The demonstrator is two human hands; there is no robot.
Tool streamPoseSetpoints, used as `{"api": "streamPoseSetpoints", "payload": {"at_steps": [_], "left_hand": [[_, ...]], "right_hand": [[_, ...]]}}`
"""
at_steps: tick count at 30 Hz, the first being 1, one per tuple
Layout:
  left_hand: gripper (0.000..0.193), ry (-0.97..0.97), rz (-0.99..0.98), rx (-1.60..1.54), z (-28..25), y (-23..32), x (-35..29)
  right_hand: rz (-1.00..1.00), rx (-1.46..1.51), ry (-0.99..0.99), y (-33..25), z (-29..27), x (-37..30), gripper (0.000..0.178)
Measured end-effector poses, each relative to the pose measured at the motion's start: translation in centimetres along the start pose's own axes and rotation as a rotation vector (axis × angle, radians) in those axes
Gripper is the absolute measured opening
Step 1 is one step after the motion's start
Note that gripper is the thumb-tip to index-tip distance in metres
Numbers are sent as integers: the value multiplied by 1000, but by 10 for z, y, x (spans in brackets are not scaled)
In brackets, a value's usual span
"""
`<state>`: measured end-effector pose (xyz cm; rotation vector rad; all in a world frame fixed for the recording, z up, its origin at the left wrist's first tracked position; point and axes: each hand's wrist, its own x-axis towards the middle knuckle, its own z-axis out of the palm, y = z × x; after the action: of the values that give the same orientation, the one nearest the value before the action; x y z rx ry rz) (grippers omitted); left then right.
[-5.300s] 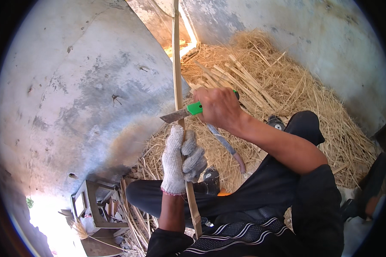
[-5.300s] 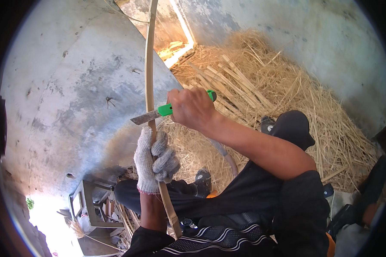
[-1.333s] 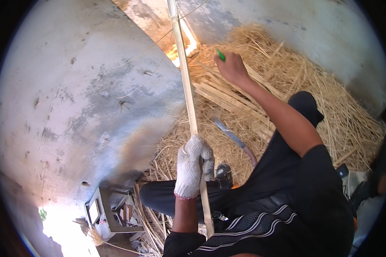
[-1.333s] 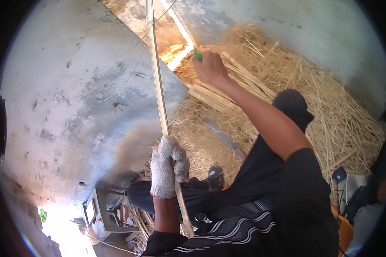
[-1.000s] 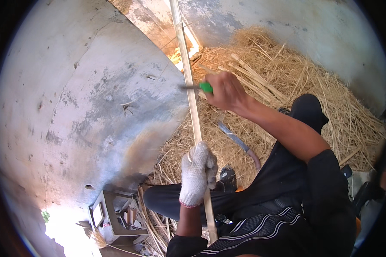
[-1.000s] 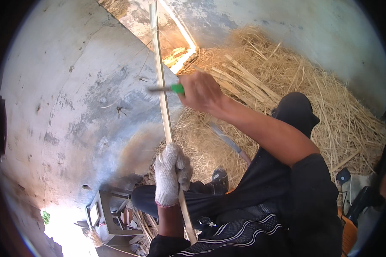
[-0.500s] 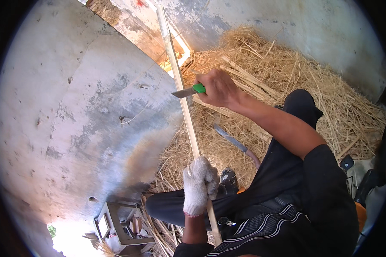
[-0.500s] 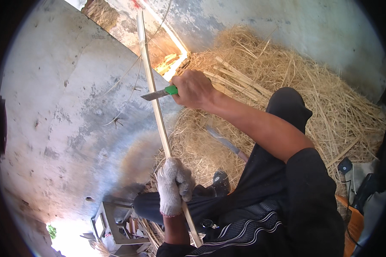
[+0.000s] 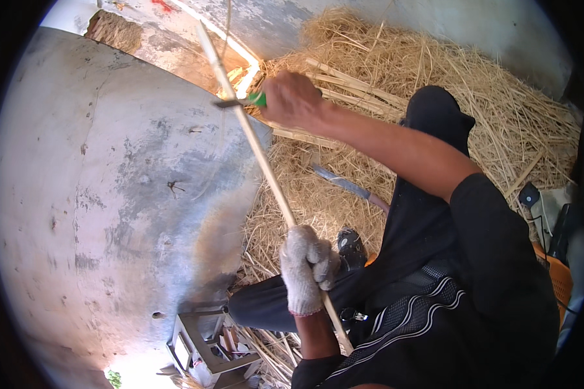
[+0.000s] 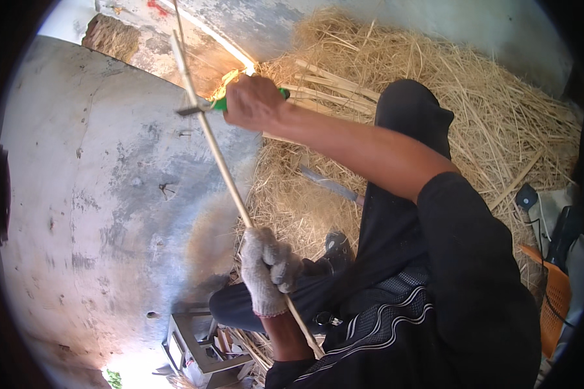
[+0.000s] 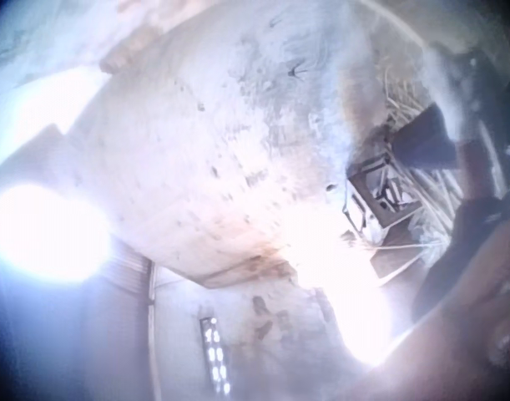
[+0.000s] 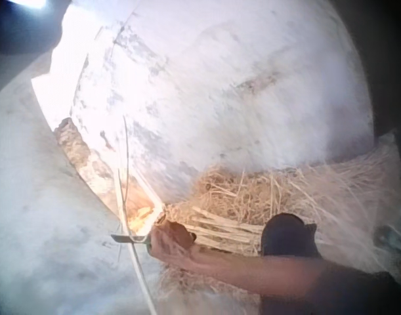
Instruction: The person sits on a straw-covered floor and uses a green-handled knife to shave the surface of a long bamboo pole. They hold the pole with a gloved left hand and repeatedly scrape the blade along its length to remove the outer layer, producing wood shavings.
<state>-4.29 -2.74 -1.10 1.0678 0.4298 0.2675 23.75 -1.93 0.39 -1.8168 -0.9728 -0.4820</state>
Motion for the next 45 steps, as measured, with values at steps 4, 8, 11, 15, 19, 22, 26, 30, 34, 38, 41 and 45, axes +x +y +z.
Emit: {"api": "streamPoseSetpoints", "payload": {"at_steps": [4,8,11,15,19,22,26,30,34,38,41,45], "left_hand": [[39,6,-57,3,-6,-19,-1],[40,-67,-108,-24,-9,-17,-1],[42,-79,-131,-65,-20,-24,7],[45,-130,-147,-199,-29,-22,13],[47,-252,-144,-453,-32,3,19],[48,-304,-153,-501,-32,11,16],[50,-346,-243,-552,-24,9,11],[49,-248,-334,-471,-12,-17,-9],[51,-350,-283,-540,-15,-30,-11],[52,-491,-276,-617,-25,-15,2],[52,-509,-211,-656,-27,0,11],[52,-412,-201,-605,-25,12,15]], "right_hand": [[58,-78,16,25,-9,13,25],[213,28,-176,36,-18,28,26],[401,372,-555,47,-19,33,32],[317,357,-656,16,-40,16,36],[-113,301,-451,2,-22,-14,27],[-238,162,-318,-21,-14,-35,22],[-284,14,-63,-20,-5,-44,21],[90,-74,-17,8,-15,-7,35],[161,-62,-112,30,-14,4,37],[-43,37,-129,7,-26,-5,26],[-213,81,-374,-16,-24,-23,19],[-354,47,-286,-39,-30,-45,16]]}}
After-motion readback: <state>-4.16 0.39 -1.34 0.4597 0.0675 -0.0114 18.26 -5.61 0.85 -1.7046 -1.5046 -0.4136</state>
